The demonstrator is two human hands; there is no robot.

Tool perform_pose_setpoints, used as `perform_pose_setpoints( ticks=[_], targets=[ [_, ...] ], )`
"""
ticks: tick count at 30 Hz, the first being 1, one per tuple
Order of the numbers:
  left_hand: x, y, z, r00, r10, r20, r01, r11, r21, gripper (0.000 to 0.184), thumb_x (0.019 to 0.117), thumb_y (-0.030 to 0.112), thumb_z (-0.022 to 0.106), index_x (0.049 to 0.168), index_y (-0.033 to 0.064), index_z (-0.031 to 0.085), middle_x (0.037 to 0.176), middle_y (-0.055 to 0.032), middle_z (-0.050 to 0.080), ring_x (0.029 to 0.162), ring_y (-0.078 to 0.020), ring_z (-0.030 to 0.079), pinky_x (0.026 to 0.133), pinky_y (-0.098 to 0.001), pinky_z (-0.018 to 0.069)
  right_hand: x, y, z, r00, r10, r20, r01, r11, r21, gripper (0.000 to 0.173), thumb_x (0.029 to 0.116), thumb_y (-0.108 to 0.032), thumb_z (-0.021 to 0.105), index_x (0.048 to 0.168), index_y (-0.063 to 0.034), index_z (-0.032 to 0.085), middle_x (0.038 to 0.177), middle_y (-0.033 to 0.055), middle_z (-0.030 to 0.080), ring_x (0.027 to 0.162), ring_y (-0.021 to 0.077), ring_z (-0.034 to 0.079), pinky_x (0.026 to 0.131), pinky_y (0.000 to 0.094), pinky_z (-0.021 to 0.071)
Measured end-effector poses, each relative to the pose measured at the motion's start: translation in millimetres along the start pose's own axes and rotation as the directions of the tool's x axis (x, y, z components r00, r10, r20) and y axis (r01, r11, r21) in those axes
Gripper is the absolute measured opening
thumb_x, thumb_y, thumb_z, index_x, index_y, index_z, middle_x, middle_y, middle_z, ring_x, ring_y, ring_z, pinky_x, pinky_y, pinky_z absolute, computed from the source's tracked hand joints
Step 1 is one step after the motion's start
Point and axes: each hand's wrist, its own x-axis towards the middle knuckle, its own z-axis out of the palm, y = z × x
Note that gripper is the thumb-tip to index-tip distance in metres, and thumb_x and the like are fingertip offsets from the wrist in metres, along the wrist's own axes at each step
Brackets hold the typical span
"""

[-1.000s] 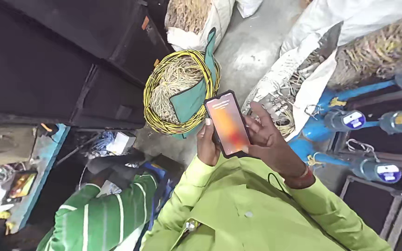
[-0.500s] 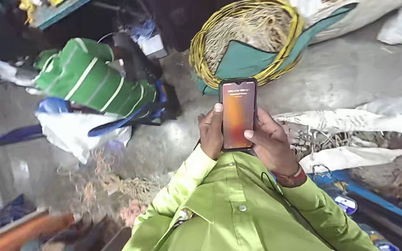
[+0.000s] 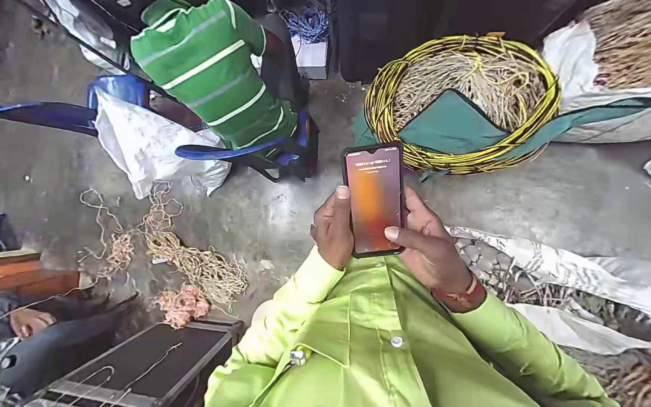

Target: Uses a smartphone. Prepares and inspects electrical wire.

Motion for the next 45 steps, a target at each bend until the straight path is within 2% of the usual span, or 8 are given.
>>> perform_pose_setpoints(
  ticks=[9, 18, 23, 32, 35, 39, 42, 45],
  targets=[
    [11, 27, -81, 0.994, 0.109, -0.012, -0.109, 0.994, -0.021, 0.041, 0.1111, 0.039, 0.039, 0.101, 0.0138, 0.07, 0.081, 0.0, 0.07, 0.07, -0.0078, 0.069, 0.062, -0.0276, 0.0597, 37, 38, 75, 1.0, 0.0, -0.019, -0.001, 0.999, -0.047, 0.072, 0.0913, 0.002, 0.054, 0.158, -0.0129, 0.033, 0.139, 0.0136, 0.059, 0.121, 0.024, 0.064, 0.1, 0.0437, 0.0569],
    [19, 35, -127, 0.991, 0.126, -0.031, -0.128, 0.991, -0.045, 0.042, 0.1114, 0.039, 0.039, 0.1, 0.0116, 0.068, 0.077, -0.0019, 0.068, 0.067, -0.0094, 0.067, 0.059, -0.0281, 0.0586, 59, 55, 114, 0.999, 0.025, -0.027, -0.028, 0.995, -0.092, 0.064, 0.0934, 0.0, 0.056, 0.154, -0.0114, 0.039, 0.135, 0.0122, 0.062, 0.118, 0.0218, 0.065, 0.099, 0.0412, 0.0574],
    [16, 37, -137, 0.989, 0.128, -0.072, -0.13, 0.991, -0.017, 0.043, 0.1116, 0.04, 0.037, 0.099, 0.0124, 0.069, 0.077, -0.0015, 0.068, 0.067, -0.0097, 0.068, 0.059, -0.0296, 0.0592, 63, 57, 122, 0.999, 0.042, 0.007, -0.041, 0.991, -0.129, 0.062, 0.0949, -0.001, 0.054, 0.154, -0.0114, 0.038, 0.136, 0.0122, 0.061, 0.119, 0.0225, 0.065, 0.1, 0.0422, 0.0572],
    [2, 42, -146, 0.991, 0.111, -0.074, -0.115, 0.992, -0.048, 0.042, 0.1113, 0.041, 0.037, 0.109, 0.014, 0.07, 0.09, -0.0019, 0.074, 0.077, -0.009, 0.073, 0.066, -0.0285, 0.0628, 60, 63, 129, 0.995, 0.093, 0.035, -0.086, 0.984, -0.153, 0.059, 0.0994, -0.006, 0.051, 0.156, -0.0121, 0.036, 0.139, 0.0122, 0.06, 0.119, 0.0222, 0.065, 0.097, 0.0435, 0.0582],
    [-1, 43, -144, 0.995, 0.078, -0.061, -0.081, 0.995, -0.054, 0.043, 0.111, 0.043, 0.037, 0.111, 0.0143, 0.069, 0.09, -0.0022, 0.074, 0.077, -0.0093, 0.073, 0.066, -0.0282, 0.0628, 56, 63, 126, 0.995, 0.096, 0.032, -0.09, 0.986, -0.143, 0.063, 0.0955, -0.001, 0.049, 0.156, -0.0114, 0.035, 0.139, 0.0126, 0.059, 0.119, 0.0225, 0.065, 0.097, 0.0435, 0.0583],
    [2, 39, -136, 0.986, 0.111, -0.122, -0.123, 0.988, -0.093, 0.039, 0.1129, 0.026, 0.036, 0.105, 0.0077, 0.069, 0.09, -0.0021, 0.076, 0.082, -0.0105, 0.074, 0.077, -0.0313, 0.0642, 52, 63, 122, 0.995, 0.085, 0.054, -0.075, 0.986, -0.151, 0.074, 0.0878, 0.008, 0.053, 0.157, -0.0083, 0.031, 0.142, 0.0143, 0.056, 0.122, 0.0234, 0.062, 0.096, 0.0411, 0.0585],
    [-4, 41, -135, 0.996, 0.041, -0.079, -0.044, 0.998, -0.034, 0.042, 0.1114, 0.041, 0.037, 0.113, 0.0146, 0.07, 0.093, -0.0001, 0.074, 0.079, -0.0076, 0.073, 0.07, -0.0274, 0.0633, 50, 63, 118, 0.996, 0.08, 0.049, -0.074, 0.99, -0.123, 0.076, 0.0864, 0.009, 0.054, 0.157, -0.0087, 0.032, 0.141, 0.0139, 0.056, 0.122, 0.0225, 0.063, 0.097, 0.0403, 0.0583],
    [-6, 40, -134, 0.998, 0.032, -0.054, -0.032, 0.999, -0.005, 0.042, 0.1101, 0.045, 0.038, 0.114, 0.0168, 0.069, 0.093, -0.0003, 0.074, 0.078, -0.008, 0.073, 0.068, -0.0274, 0.063, 48, 63, 114, 0.995, 0.083, 0.046, -0.078, 0.992, -0.097, 0.073, 0.0881, 0.007, 0.053, 0.157, -0.0086, 0.033, 0.14, 0.0142, 0.057, 0.12, 0.0225, 0.064, 0.096, 0.0405, 0.0587]
  ],
)
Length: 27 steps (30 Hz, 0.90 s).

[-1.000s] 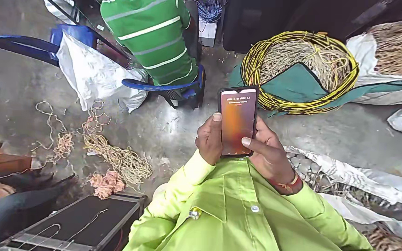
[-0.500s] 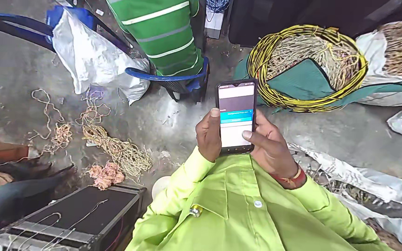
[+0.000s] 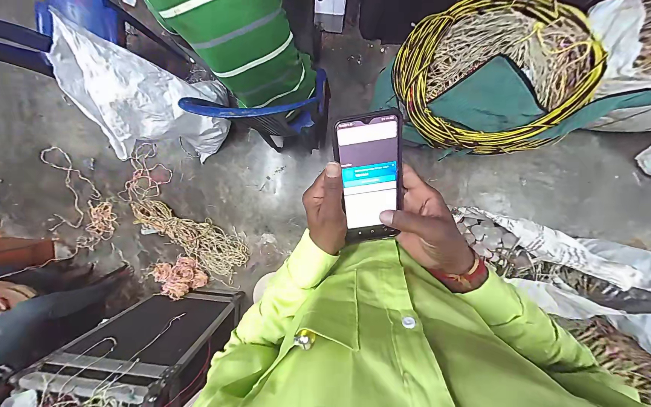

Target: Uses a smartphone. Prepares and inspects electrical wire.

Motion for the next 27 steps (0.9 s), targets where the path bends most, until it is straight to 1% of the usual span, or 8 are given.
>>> perform_pose_setpoints(
  ticks=[3, 7, 9, 12, 14, 17, 22, 27],
  targets=[
    [1, 0, 4, 1.0, -0.003, -0.003, 0.003, 1.0, -0.009, 0.042, 0.1106, 0.044, 0.038, 0.113, 0.0162, 0.069, 0.092, -0.0001, 0.075, 0.079, -0.008, 0.073, 0.069, -0.0275, 0.0633, 0, -2, -2, 1.0, -0.006, -0.014, 0.006, 1.0, -0.007, 0.069, 0.0903, 0.005, 0.05, 0.156, -0.0073, 0.033, 0.138, 0.0146, 0.058, 0.119, 0.0223, 0.064, 0.097, 0.0413, 0.058],
    [5, -2, 14, 0.999, -0.006, -0.05, 0.002, 0.997, -0.083, 0.04, 0.1126, 0.034, 0.037, 0.109, 0.0111, 0.07, 0.092, -0.0013, 0.076, 0.082, -0.0098, 0.075, 0.075, -0.0296, 0.0646, 1, -3, -6, 0.998, -0.055, -0.032, 0.054, 0.998, -0.025, 0.065, 0.091, 0.007, 0.049, 0.154, -0.0015, 0.034, 0.137, 0.0172, 0.059, 0.12, 0.0243, 0.064, 0.099, 0.0424, 0.057],
    [7, -5, 17, 0.997, 0.019, -0.069, -0.025, 0.996, -0.086, 0.04, 0.1129, 0.03, 0.037, 0.107, 0.0093, 0.07, 0.091, -0.0019, 0.076, 0.082, -0.0101, 0.075, 0.075, -0.0301, 0.0647, 0, -5, -9, 0.999, -0.044, -0.002, 0.044, 0.998, -0.054, 0.077, 0.0859, 0.009, 0.051, 0.158, -0.0029, 0.026, 0.143, 0.0175, 0.054, 0.125, 0.0259, 0.061, 0.101, 0.0435, 0.0561],
    [13, -5, 20, 0.991, 0.055, -0.122, -0.066, 0.995, -0.081, 0.039, 0.113, 0.022, 0.035, 0.103, 0.0058, 0.069, 0.09, -0.0032, 0.076, 0.084, -0.0116, 0.075, 0.079, -0.0322, 0.0644, -1, -5, -11, 0.997, -0.018, 0.075, 0.025, 0.994, -0.103, 0.106, 0.076, 0.015, 0.061, 0.164, -0.0078, 0.006, 0.152, 0.0174, 0.044, 0.133, 0.0285, 0.055, 0.102, 0.0438, 0.0571],
    [16, -5, 20, 0.99, 0.058, -0.127, -0.069, 0.994, -0.085, 0.039, 0.1132, 0.023, 0.035, 0.105, 0.0056, 0.069, 0.091, -0.0036, 0.076, 0.086, -0.0121, 0.075, 0.08, -0.0328, 0.0643, -1, -3, -10, 0.998, -0.003, 0.07, 0.013, 0.989, -0.146, 0.116, 0.0719, 0.019, 0.065, 0.164, -0.0097, 0.002, 0.153, 0.0168, 0.043, 0.133, 0.0286, 0.055, 0.101, 0.0428, 0.0583],
    [16, -6, 20, 0.99, 0.062, -0.125, -0.074, 0.993, -0.096, 0.039, 0.1132, 0.024, 0.035, 0.108, 0.0043, 0.068, 0.093, -0.0055, 0.076, 0.087, -0.0142, 0.075, 0.081, -0.0351, 0.0646, -3, -2, -8, 0.999, 0.012, 0.032, -0.006, 0.983, -0.185, 0.116, 0.0725, 0.022, 0.064, 0.165, -0.0112, 0.003, 0.154, 0.016, 0.043, 0.134, 0.0287, 0.055, 0.101, 0.0431, 0.0591],
    [15, -6, 20, 0.991, 0.061, -0.12, -0.074, 0.992, -0.098, 0.039, 0.1131, 0.024, 0.035, 0.108, 0.005, 0.068, 0.093, -0.0051, 0.076, 0.087, -0.014, 0.076, 0.08, -0.0347, 0.0646, -3, -2, -8, 0.997, -0.024, 0.077, 0.032, 0.994, -0.104, 0.109, 0.0761, 0.019, 0.06, 0.164, -0.0078, 0.001, 0.151, 0.0172, 0.044, 0.133, 0.0281, 0.055, 0.102, 0.0429, 0.0577],
    [15, -9, 18, 0.991, 0.076, -0.111, -0.087, 0.991, -0.101, 0.039, 0.1132, 0.023, 0.034, 0.108, 0.0045, 0.068, 0.094, -0.0049, 0.077, 0.088, -0.0137, 0.075, 0.082, -0.0347, 0.0644, -4, 1, -7, 0.999, -0.032, 0.038, 0.038, 0.986, -0.16, 0.108, 0.0776, 0.02, 0.061, 0.164, -0.0072, 0.002, 0.153, 0.0171, 0.043, 0.135, 0.0285, 0.054, 0.104, 0.0431, 0.0571]
  ],
)
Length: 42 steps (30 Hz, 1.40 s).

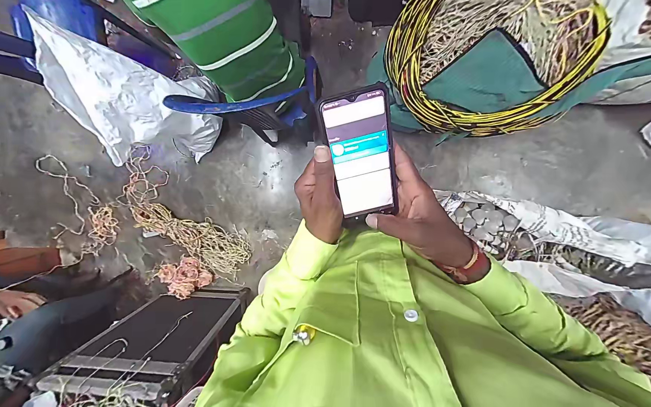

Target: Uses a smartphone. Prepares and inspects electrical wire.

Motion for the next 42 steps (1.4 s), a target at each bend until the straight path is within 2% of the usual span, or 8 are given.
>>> perform_pose_setpoints(
  ticks=[6, 12, 17, 23, 27, 33, 37, 42],
  targets=[
    [-1, 0, 1, 1.0, -0.012, -0.007, 0.012, 1.0, 0.008, 0.039, 0.1134, 0.024, 0.034, 0.109, 0.0042, 0.068, 0.094, -0.0055, 0.077, 0.088, -0.0142, 0.076, 0.082, -0.0351, 0.0645, -1, 0, -1, 1.0, 0.002, 0.005, -0.002, 1.0, 0.013, 0.108, 0.0769, 0.019, 0.061, 0.164, -0.0084, 0.003, 0.153, 0.0171, 0.043, 0.134, 0.0288, 0.055, 0.102, 0.0431, 0.0578],
    [-2, 0, 1, 1.0, -0.015, -0.011, 0.015, 0.999, 0.03, 0.04, 0.1133, 0.024, 0.034, 0.108, 0.0039, 0.068, 0.093, -0.0053, 0.077, 0.086, -0.0141, 0.076, 0.08, -0.0349, 0.0647, -4, 0, -4, 0.999, -0.003, 0.037, 0.001, 0.997, 0.073, 0.099, 0.0772, 0.014, 0.051, 0.163, -0.0054, 0.006, 0.154, 0.0166, 0.042, 0.136, 0.0264, 0.052, 0.106, 0.0435, 0.0539],
    [-2, 0, 2, 1.0, -0.027, -0.002, 0.027, 0.999, 0.033, 0.041, 0.1134, 0.025, 0.033, 0.109, 0.0039, 0.068, 0.093, -0.0059, 0.076, 0.087, -0.0148, 0.075, 0.081, -0.0356, 0.0646, -5, -1, -4, 1.0, 0.0, 0.027, -0.003, 0.997, 0.08, 0.098, 0.0778, 0.014, 0.051, 0.163, -0.0051, 0.007, 0.154, 0.0169, 0.042, 0.136, 0.0263, 0.053, 0.106, 0.0428, 0.054],
    [-4, 0, 3, 1.0, -0.026, -0.003, 0.026, 0.999, 0.036, 0.041, 0.1133, 0.024, 0.033, 0.105, 0.0063, 0.069, 0.089, -0.0026, 0.076, 0.083, -0.0118, 0.075, 0.078, -0.0331, 0.0645, -7, 0, -4, 1.0, -0.01, 0.028, 0.008, 0.996, 0.093, 0.096, 0.0783, 0.014, 0.05, 0.163, -0.0045, 0.008, 0.154, 0.0175, 0.042, 0.135, 0.0268, 0.053, 0.106, 0.0437, 0.054],
    [-6, 0, 2, 0.999, -0.038, 0.016, 0.037, 0.999, 0.006, 0.042, 0.1135, 0.026, 0.032, 0.106, 0.0054, 0.068, 0.09, -0.0049, 0.075, 0.083, -0.0145, 0.075, 0.078, -0.0355, 0.0648, -9, 1, -5, 1.0, -0.006, 0.023, 0.004, 0.996, 0.087, 0.094, 0.0792, 0.011, 0.05, 0.163, -0.0042, 0.01, 0.153, 0.0176, 0.043, 0.135, 0.0266, 0.054, 0.106, 0.0435, 0.054],
    [-10, 0, 1, 0.999, -0.043, 0.018, 0.042, 0.999, 0.015, 0.043, 0.1136, 0.027, 0.031, 0.106, 0.005, 0.068, 0.09, -0.0054, 0.075, 0.083, -0.0151, 0.075, 0.078, -0.0366, 0.0646, -14, 1, -5, 1.0, 0.0, 0.006, -0.001, 0.996, 0.085, 0.087, 0.0838, 0.01, 0.046, 0.163, -0.008, 0.015, 0.152, 0.0157, 0.045, 0.13, 0.0253, 0.057, 0.1, 0.0423, 0.0569],
    [-12, 2, 2, 0.999, -0.048, 0.011, 0.048, 0.999, 0.008, 0.043, 0.1136, 0.028, 0.031, 0.107, 0.0057, 0.067, 0.09, -0.0051, 0.075, 0.083, -0.0144, 0.075, 0.078, -0.0359, 0.0648, -16, 2, -5, 1.0, -0.007, 0.0, 0.007, 0.994, 0.113, 0.079, 0.0874, 0.007, 0.041, 0.162, -0.0072, 0.02, 0.15, 0.0159, 0.047, 0.127, 0.0249, 0.059, 0.099, 0.0427, 0.0568],
    [-14, 2, 2, 0.999, -0.035, 0.012, 0.035, 0.999, -0.015, 0.042, 0.1135, 0.027, 0.032, 0.107, 0.0053, 0.068, 0.091, -0.0053, 0.075, 0.084, -0.015, 0.075, 0.078, -0.0362, 0.0649, -18, -1, 0, 1.0, -0.004, -0.028, 0.007, 0.997, 0.078, 0.082, 0.0877, 0.017, 0.048, 0.162, -0.0064, 0.021, 0.149, 0.0165, 0.049, 0.126, 0.0266, 0.061, 0.098, 0.0419, 0.0586]
  ],
)
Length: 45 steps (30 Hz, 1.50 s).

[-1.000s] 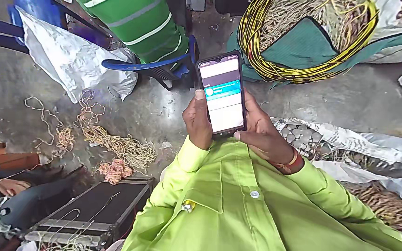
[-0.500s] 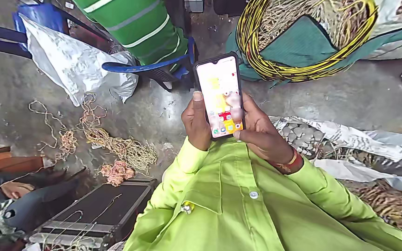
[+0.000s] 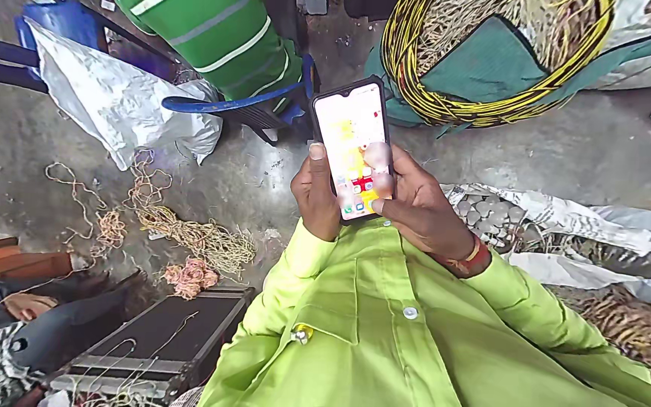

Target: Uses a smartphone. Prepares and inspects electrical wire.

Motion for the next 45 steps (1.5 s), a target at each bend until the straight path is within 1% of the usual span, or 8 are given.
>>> perform_pose_setpoints(
  ticks=[3, 8, 12, 20, 25, 37, 41, 45],
  targets=[
    [-1, 0, 0, 1.0, 0.008, 0.005, -0.008, 1.0, -0.011, 0.042, 0.1135, 0.027, 0.032, 0.107, 0.0051, 0.068, 0.09, -0.0058, 0.075, 0.084, -0.0152, 0.075, 0.078, -0.0367, 0.0649, -1, 0, 2, 1.0, -0.014, -0.016, 0.014, 0.999, -0.037, 0.085, 0.0851, 0.019, 0.05, 0.161, -0.0056, 0.022, 0.148, 0.0166, 0.05, 0.125, 0.0265, 0.062, 0.096, 0.0406, 0.06],
    [-4, 2, -1, 1.0, -0.001, 0.0, 0.001, 1.0, -0.008, 0.043, 0.1136, 0.027, 0.032, 0.107, 0.0054, 0.068, 0.091, -0.0054, 0.076, 0.084, -0.0149, 0.075, 0.078, -0.0363, 0.065, -3, 4, -2, 0.999, -0.03, 0.035, 0.03, 0.999, 0.014, 0.086, 0.0807, 0.007, 0.046, 0.162, -0.0057, 0.019, 0.15, 0.0158, 0.047, 0.127, 0.0242, 0.058, 0.097, 0.042, 0.0584],
    [-6, 1, -3, 1.0, 0.001, -0.019, 0.0, 0.999, 0.033, 0.042, 0.1134, 0.026, 0.033, 0.105, 0.0059, 0.068, 0.089, -0.0033, 0.074, 0.082, -0.0128, 0.074, 0.077, -0.0346, 0.0642, -6, 4, 0, 0.999, -0.02, 0.025, 0.02, 1.0, -0.004, 0.086, 0.0802, 0.006, 0.046, 0.162, -0.0058, 0.02, 0.149, 0.015, 0.048, 0.128, 0.0234, 0.058, 0.098, 0.0416, 0.0579],
    [-10, 3, -7, 1.0, -0.006, -0.024, 0.007, 0.999, 0.048, 0.042, 0.1135, 0.025, 0.032, 0.105, 0.0068, 0.069, 0.089, -0.0025, 0.075, 0.082, -0.0121, 0.075, 0.078, -0.0339, 0.0644, -7, 8, 3, 0.999, -0.005, 0.036, 0.004, 1.0, 0.018, 0.084, 0.0844, 0.006, 0.047, 0.162, -0.0067, 0.019, 0.15, 0.0149, 0.048, 0.128, 0.0236, 0.059, 0.099, 0.0419, 0.0574],
    [-13, 2, -12, 1.0, -0.003, -0.014, 0.004, 0.999, 0.052, 0.04, 0.1131, 0.024, 0.034, 0.103, 0.0079, 0.069, 0.087, -0.001, 0.075, 0.081, -0.0108, 0.074, 0.076, -0.0325, 0.0644, -8, 10, 7, 1.0, -0.003, 0.008, 0.002, 1.0, 0.021, 0.073, 0.0908, 0.001, 0.048, 0.16, -0.0064, 0.026, 0.144, 0.0138, 0.053, 0.123, 0.0214, 0.061, 0.096, 0.0391, 0.0586],
    [-18, 5, -24, 1.0, 0.012, -0.003, -0.012, 0.998, 0.056, 0.039, 0.1131, 0.023, 0.034, 0.103, 0.0075, 0.069, 0.087, -0.0014, 0.075, 0.08, -0.0104, 0.074, 0.076, -0.0316, 0.0641, -6, 19, 17, 1.0, 0.009, 0.005, -0.01, 0.994, 0.106, 0.067, 0.0922, 0.001, 0.05, 0.156, -0.0021, 0.03, 0.14, 0.0153, 0.056, 0.122, 0.0219, 0.062, 0.1, 0.0402, 0.0565],
    [-23, 9, -32, 1.0, 0.018, -0.005, -0.017, 0.997, 0.072, 0.037, 0.1124, 0.026, 0.039, 0.102, 0.0099, 0.07, 0.087, 0.0006, 0.075, 0.078, -0.0081, 0.073, 0.074, -0.0288, 0.0636, -5, 15, 25, 0.998, 0.043, -0.045, -0.043, 0.999, 0.0, 0.062, 0.0976, -0.003, 0.048, 0.158, -0.0069, 0.032, 0.141, 0.0115, 0.057, 0.121, 0.0194, 0.063, 0.097, 0.0372, 0.058],
    [-25, 11, -47, 0.998, 0.019, 0.052, -0.025, 0.993, 0.115, 0.038, 0.1118, 0.032, 0.041, 0.103, 0.0109, 0.07, 0.088, 0.0016, 0.074, 0.079, -0.0075, 0.073, 0.074, -0.0283, 0.0637, 13, 6, 27, 0.995, -0.036, -0.088, 0.019, 0.983, -0.183, 0.064, 0.1036, -0.013, 0.05, 0.162, -0.01, 0.024, 0.149, 0.009, 0.053, 0.125, 0.0197, 0.061, 0.099, 0.0358, 0.0569]
  ],
)
